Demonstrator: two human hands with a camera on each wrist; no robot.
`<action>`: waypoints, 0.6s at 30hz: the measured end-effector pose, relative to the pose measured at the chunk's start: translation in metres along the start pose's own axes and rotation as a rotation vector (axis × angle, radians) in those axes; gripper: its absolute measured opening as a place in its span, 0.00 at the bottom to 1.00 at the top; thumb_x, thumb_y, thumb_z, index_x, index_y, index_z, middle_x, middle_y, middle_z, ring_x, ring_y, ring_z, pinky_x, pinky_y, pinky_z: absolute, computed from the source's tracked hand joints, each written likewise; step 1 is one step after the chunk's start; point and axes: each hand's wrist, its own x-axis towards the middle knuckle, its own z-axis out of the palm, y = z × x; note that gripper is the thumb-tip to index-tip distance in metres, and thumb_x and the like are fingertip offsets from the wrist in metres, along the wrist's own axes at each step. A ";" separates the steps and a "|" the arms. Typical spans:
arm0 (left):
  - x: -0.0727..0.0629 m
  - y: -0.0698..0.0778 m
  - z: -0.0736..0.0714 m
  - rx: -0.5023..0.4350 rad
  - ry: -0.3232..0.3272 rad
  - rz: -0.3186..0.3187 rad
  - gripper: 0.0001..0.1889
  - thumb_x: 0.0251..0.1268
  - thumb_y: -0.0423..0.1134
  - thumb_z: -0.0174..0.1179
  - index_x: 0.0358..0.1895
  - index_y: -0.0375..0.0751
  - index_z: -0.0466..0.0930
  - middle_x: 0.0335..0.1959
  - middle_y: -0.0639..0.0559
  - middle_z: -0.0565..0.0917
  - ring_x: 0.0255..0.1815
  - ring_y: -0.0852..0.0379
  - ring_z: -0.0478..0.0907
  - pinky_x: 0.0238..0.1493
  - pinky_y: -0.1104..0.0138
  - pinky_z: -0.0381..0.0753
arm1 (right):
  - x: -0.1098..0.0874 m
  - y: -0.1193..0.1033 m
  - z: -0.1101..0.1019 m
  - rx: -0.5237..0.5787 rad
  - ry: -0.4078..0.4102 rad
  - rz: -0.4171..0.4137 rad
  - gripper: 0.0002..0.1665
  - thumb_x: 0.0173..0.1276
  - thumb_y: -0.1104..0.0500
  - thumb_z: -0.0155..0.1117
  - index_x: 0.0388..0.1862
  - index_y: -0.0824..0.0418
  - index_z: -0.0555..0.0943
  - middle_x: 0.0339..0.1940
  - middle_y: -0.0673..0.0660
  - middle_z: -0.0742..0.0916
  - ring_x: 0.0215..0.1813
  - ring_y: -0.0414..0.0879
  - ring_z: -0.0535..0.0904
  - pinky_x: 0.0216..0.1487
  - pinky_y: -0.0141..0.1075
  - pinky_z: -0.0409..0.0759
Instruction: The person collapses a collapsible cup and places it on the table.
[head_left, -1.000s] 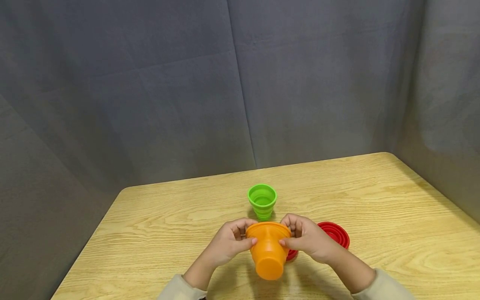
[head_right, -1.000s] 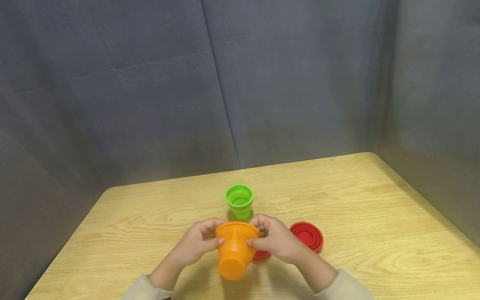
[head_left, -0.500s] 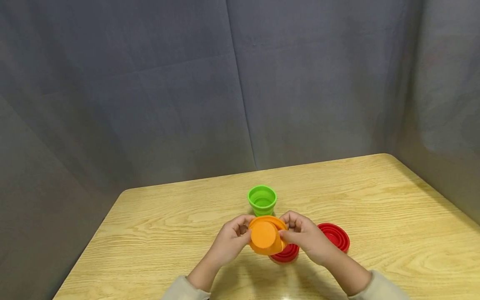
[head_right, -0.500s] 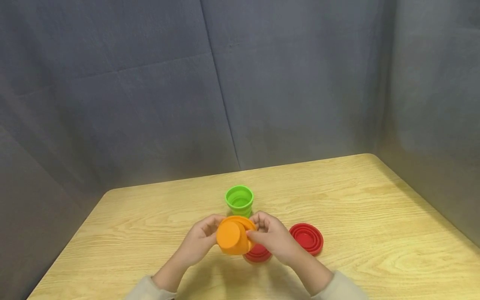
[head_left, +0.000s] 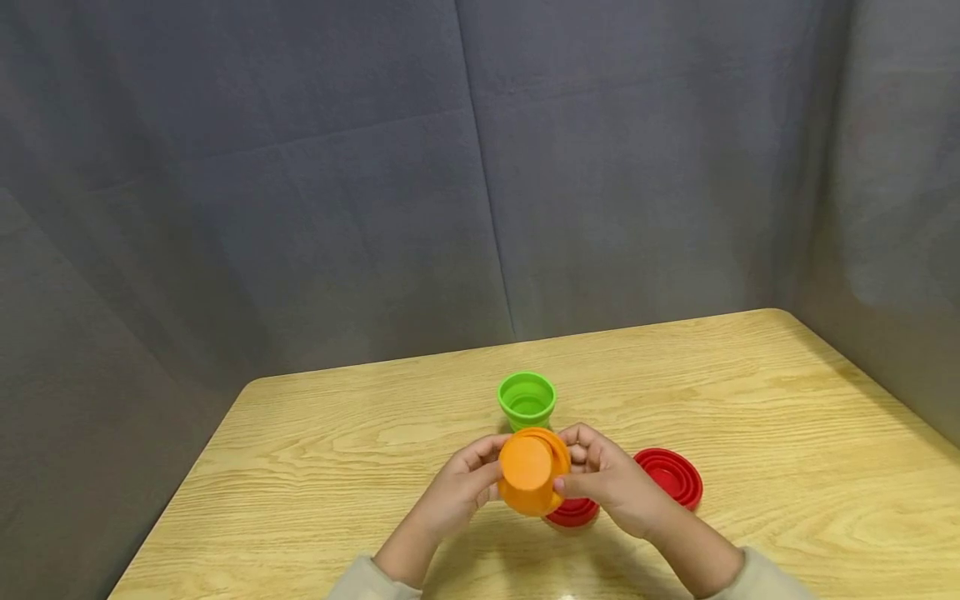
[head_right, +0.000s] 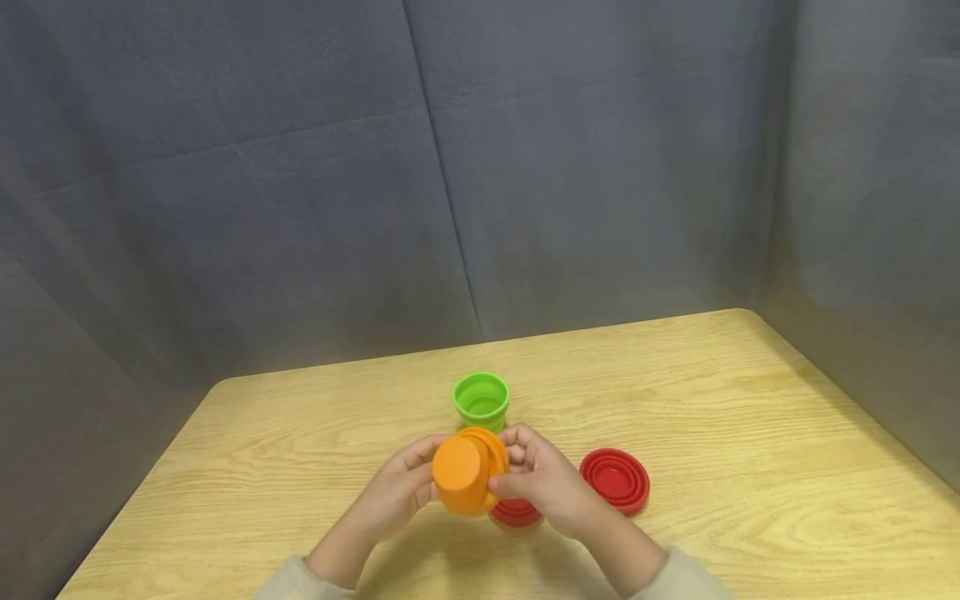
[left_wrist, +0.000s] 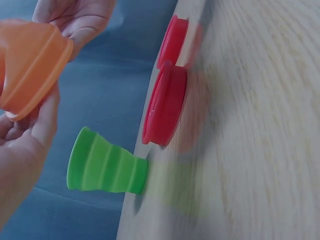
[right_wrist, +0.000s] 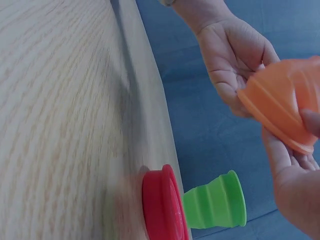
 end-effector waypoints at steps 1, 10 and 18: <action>0.000 0.000 0.000 -0.035 -0.020 0.004 0.22 0.61 0.31 0.46 0.58 0.24 0.57 0.44 0.48 0.71 0.44 0.57 0.71 0.42 0.67 0.73 | 0.000 0.000 0.000 -0.008 0.019 0.008 0.17 0.58 0.72 0.52 0.46 0.66 0.63 0.42 0.56 0.79 0.43 0.47 0.77 0.44 0.37 0.75; -0.001 -0.002 0.001 0.015 0.016 0.026 0.25 0.55 0.23 0.48 0.58 0.25 0.56 0.48 0.41 0.72 0.44 0.56 0.73 0.43 0.67 0.74 | 0.002 -0.004 0.009 -0.099 0.178 0.074 0.20 0.56 0.72 0.52 0.46 0.75 0.59 0.40 0.57 0.79 0.40 0.46 0.78 0.39 0.36 0.77; -0.001 -0.001 0.002 0.077 0.107 0.039 0.23 0.51 0.19 0.44 0.55 0.25 0.61 0.44 0.40 0.74 0.39 0.56 0.75 0.38 0.67 0.76 | 0.006 -0.007 0.016 -0.162 0.270 0.090 0.20 0.52 0.76 0.48 0.45 0.78 0.59 0.37 0.60 0.79 0.35 0.43 0.78 0.34 0.34 0.78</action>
